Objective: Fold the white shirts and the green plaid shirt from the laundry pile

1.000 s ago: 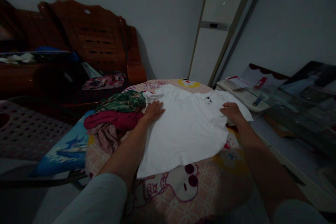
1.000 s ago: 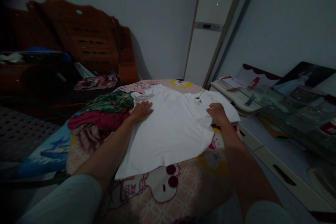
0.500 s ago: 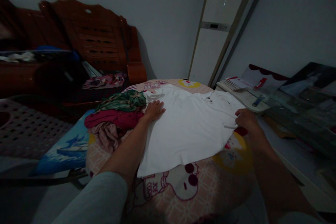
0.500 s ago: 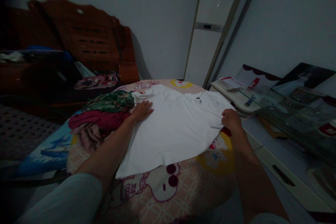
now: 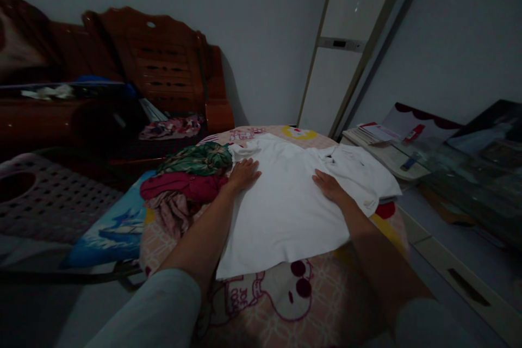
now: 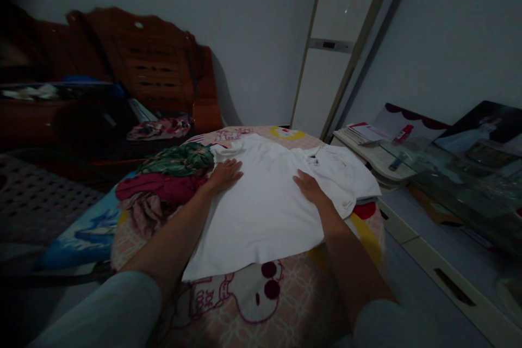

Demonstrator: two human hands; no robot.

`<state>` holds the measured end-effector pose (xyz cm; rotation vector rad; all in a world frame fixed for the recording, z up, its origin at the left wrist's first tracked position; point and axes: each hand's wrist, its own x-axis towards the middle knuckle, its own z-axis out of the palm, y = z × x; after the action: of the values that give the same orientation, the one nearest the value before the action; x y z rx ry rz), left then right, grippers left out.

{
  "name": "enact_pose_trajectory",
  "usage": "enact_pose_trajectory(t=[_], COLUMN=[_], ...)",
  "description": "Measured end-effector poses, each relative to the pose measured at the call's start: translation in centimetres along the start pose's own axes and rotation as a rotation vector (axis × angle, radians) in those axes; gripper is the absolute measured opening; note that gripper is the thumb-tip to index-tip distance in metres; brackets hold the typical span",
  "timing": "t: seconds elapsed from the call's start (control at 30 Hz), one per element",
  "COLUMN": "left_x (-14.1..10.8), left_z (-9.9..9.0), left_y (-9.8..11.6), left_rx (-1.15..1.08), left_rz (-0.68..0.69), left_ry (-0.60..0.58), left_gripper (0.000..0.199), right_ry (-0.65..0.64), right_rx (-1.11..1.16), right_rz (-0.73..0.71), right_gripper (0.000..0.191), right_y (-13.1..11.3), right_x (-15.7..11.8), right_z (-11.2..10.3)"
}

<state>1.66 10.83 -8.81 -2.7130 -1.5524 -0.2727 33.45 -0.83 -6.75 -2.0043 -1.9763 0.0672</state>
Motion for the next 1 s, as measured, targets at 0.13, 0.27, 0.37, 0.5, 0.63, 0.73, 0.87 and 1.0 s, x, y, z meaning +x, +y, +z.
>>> enact_pose_trajectory(t=[0.13,0.27,0.37,0.5,0.63,0.73,0.87,1.0], left_x=[0.1,0.3,0.3,0.2,-0.2,-0.6,-1.0,-0.8], left_z=[0.3,0.3,0.0,-1.0,-2.4,-3.3,-3.6,-3.5], left_y=[-0.2,-0.2,-0.3,-0.9,-1.7,-2.0,-2.3,-3.3], left_rx=[-0.045,-0.105,-0.212,-0.305,-0.255,-0.225,-0.227,-0.244], left_rz=[0.010,-0.005,-0.069,-0.242,-0.365,-0.459,-0.528,-0.522], left_ry=[0.016,0.027,0.074,0.197,0.327,0.300,0.228,0.228], left_gripper=[0.045,0.044,0.042,0.037,0.037,0.035,0.031,0.033], right_ry=[0.020,-0.006,-0.060,-0.127,-0.245,-0.245,-0.172,-0.192], right_rx=[-0.085,-0.163,-0.051,0.246,0.215,0.141,0.073,0.010], right_rz=[0.071,0.047,-0.147,-0.561,-0.894,-1.042,-1.142,-1.205], right_gripper=[0.044,0.039,0.033,0.026,0.024,0.022,0.027,0.015], right_y=[1.6,0.6,-3.3,-11.5,-18.1,-20.3,-21.1,-21.4], right_x=[-0.2,-0.5,-1.7,-5.8,-10.2,-11.8,-12.3,-12.1], right_z=[1.5,0.9,0.0,-0.1,1.2,2.2,2.5,2.1])
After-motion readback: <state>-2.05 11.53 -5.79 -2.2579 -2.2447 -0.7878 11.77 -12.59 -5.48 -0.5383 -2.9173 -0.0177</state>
